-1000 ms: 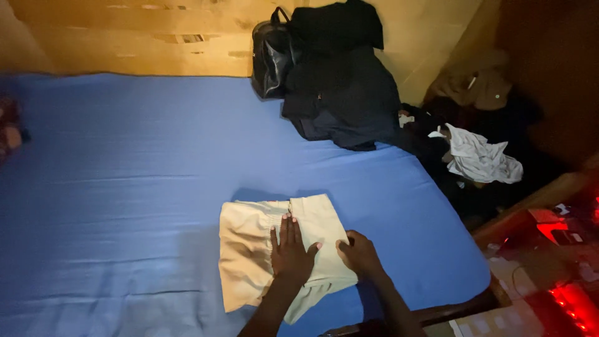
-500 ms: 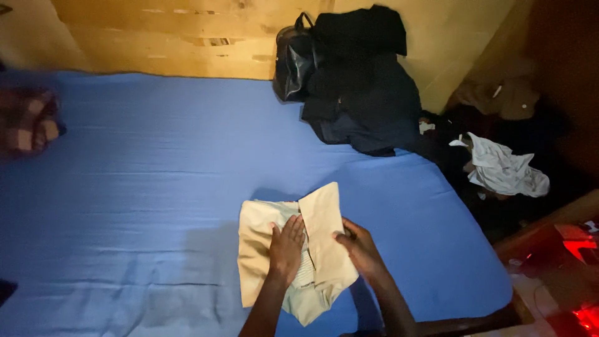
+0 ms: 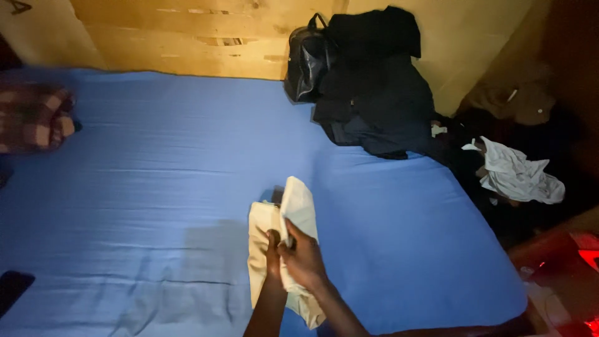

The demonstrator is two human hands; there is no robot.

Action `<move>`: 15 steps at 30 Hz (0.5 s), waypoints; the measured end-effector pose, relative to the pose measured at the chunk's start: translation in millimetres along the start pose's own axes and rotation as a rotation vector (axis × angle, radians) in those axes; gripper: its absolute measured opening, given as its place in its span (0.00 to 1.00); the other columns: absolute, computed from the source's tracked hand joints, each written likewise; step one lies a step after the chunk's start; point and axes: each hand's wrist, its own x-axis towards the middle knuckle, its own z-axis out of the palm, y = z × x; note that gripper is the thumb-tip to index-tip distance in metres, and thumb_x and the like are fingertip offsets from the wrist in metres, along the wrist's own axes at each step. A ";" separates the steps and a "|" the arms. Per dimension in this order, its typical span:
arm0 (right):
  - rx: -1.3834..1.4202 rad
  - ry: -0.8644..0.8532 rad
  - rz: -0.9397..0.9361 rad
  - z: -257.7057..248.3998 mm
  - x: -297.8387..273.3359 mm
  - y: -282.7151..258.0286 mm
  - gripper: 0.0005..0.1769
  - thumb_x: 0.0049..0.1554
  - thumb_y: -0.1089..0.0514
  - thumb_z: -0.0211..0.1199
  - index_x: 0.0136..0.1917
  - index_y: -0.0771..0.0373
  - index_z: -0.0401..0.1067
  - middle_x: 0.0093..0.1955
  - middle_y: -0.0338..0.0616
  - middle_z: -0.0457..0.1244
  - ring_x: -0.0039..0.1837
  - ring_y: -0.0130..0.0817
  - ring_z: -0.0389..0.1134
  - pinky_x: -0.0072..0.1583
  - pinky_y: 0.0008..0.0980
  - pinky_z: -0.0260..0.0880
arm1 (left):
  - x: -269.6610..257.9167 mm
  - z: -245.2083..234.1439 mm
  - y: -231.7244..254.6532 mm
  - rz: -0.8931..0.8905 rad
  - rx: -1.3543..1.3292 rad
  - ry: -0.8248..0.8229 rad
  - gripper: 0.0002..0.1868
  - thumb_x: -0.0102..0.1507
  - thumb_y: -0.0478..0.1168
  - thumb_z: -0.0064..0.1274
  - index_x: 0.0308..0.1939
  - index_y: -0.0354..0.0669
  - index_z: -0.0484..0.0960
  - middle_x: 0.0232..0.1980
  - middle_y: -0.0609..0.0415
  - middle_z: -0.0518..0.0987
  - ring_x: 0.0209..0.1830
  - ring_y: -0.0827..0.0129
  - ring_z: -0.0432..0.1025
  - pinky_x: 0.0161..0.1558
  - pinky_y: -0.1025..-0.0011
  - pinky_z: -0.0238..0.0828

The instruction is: Folding a pair of beige shorts on a bed.

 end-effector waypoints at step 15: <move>-0.857 -0.217 -0.135 64.2 17.0 22.8 0.43 0.54 0.51 0.63 0.75 0.77 0.56 0.45 0.59 0.69 0.47 0.54 0.73 0.48 0.50 0.73 | -56.8 125.1 41.1 0.246 -0.546 -0.039 0.40 0.64 0.55 0.42 0.77 0.38 0.59 0.49 0.54 0.75 0.52 0.64 0.71 0.54 0.65 0.69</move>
